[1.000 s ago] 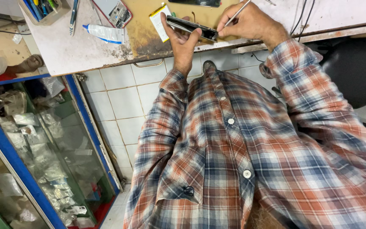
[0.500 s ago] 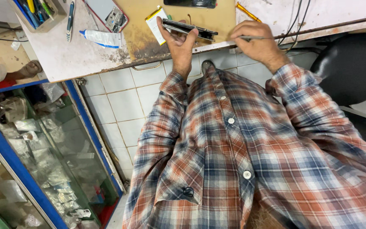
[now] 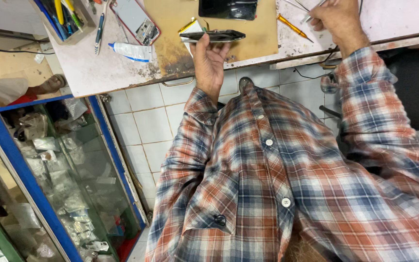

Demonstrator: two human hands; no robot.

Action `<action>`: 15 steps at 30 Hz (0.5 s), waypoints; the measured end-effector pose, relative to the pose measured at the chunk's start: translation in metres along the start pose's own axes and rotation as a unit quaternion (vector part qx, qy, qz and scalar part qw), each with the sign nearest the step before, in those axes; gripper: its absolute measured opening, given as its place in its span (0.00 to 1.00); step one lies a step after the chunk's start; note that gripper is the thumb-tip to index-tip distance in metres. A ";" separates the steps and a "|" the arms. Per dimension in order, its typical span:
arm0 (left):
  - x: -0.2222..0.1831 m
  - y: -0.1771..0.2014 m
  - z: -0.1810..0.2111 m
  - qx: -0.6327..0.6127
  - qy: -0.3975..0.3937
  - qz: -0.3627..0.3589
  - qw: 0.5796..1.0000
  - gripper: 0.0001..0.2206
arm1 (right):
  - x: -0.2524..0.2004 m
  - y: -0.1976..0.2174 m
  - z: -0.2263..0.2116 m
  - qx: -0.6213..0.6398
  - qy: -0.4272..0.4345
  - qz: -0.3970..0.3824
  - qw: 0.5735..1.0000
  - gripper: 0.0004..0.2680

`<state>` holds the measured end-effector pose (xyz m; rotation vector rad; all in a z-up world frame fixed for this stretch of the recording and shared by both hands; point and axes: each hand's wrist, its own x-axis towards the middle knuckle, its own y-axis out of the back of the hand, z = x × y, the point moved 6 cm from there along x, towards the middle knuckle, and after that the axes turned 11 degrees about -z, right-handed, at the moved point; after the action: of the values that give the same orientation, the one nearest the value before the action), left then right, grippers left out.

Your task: The person disassembles a smartphone on a workbench, removes the screen and battery, and uses a screwdriver and tweezers to manipulate internal components. The person then reassembles the phone by reconnecting the battery and screen and closing the back cover.

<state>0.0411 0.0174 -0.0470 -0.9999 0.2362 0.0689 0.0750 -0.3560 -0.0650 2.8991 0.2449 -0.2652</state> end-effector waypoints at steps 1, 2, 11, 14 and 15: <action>0.000 0.000 0.001 -0.014 0.002 -0.009 1.000 0.30 | 0.002 0.003 0.005 -0.009 -0.019 0.007 1.000 0.03; 0.001 0.001 0.001 -0.041 0.011 -0.017 0.999 0.28 | 0.003 0.005 0.008 -0.017 -0.037 0.015 0.999 0.03; 0.005 0.000 -0.009 -0.159 0.030 -0.031 0.986 0.26 | -0.012 -0.002 -0.047 -0.217 0.058 0.127 0.966 0.06; 0.006 0.001 -0.014 -0.154 0.034 0.016 0.987 0.25 | -0.023 -0.029 -0.079 -0.176 0.127 0.109 0.970 0.09; 0.007 0.001 -0.017 -0.163 0.041 0.035 0.985 0.24 | -0.024 -0.043 -0.085 -0.138 0.120 0.084 0.980 0.09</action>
<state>0.0447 0.0033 -0.0583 -1.3211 0.3421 0.1342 0.0576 -0.2989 0.0123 2.6506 0.0657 0.1379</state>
